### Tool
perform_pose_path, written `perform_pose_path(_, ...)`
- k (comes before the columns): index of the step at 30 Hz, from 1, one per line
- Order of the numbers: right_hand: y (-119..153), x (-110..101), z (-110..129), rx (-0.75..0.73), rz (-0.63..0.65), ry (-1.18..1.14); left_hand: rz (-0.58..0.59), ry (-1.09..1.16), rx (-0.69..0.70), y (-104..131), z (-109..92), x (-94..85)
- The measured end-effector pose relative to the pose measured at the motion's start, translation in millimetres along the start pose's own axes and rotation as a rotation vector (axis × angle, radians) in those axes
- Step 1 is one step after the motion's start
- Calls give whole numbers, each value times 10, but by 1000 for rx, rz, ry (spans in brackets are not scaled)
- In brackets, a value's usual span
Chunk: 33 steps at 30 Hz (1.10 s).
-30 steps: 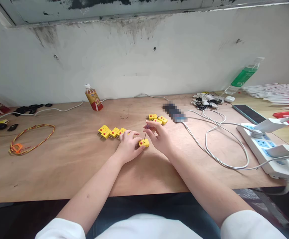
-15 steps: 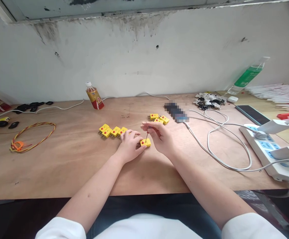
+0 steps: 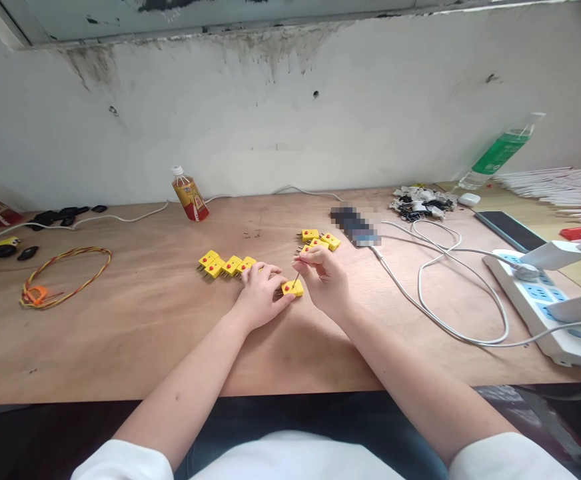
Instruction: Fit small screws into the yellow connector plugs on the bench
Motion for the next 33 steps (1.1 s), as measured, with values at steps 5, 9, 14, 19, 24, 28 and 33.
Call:
perform_pose_path(5, 12, 10, 89, -74, 2, 96, 0, -1, -6, 9, 10, 5)
perform_pose_path(9, -53, 35, -31, 87, 101, 4, -6, -12, -13, 13, 15, 5)
perform_pose_path(14, -73, -92, -8, 19, -124, 135, -1, -2, -4, 12, 8, 3)
perform_pose_path(19, -38, 76, 27, 93, 187, 14, 4, -18, -20, 11, 20, 11)
perform_pose_path(24, -71, 5, 32, 95, -22, 155, 13, -13, -15, 1, -11, -13)
perform_pose_path(28, -78, 42, -4, 122, 108, 29, 4, -33, -28, 2, -13, -19)
perform_pose_path(33, -71, 46, -29, 221, 133, 53, 18, -33, -32, 6, -2, 8)
Point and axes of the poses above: each hand's wrist, its own y-axis away from the middle knuckle, its own x-axis out of the palm, z = x × y, the point moved 6 cm from there along -y, towards the middle knuckle, and after that the axes turned 15 degrees about x, right-handed, at the moved point
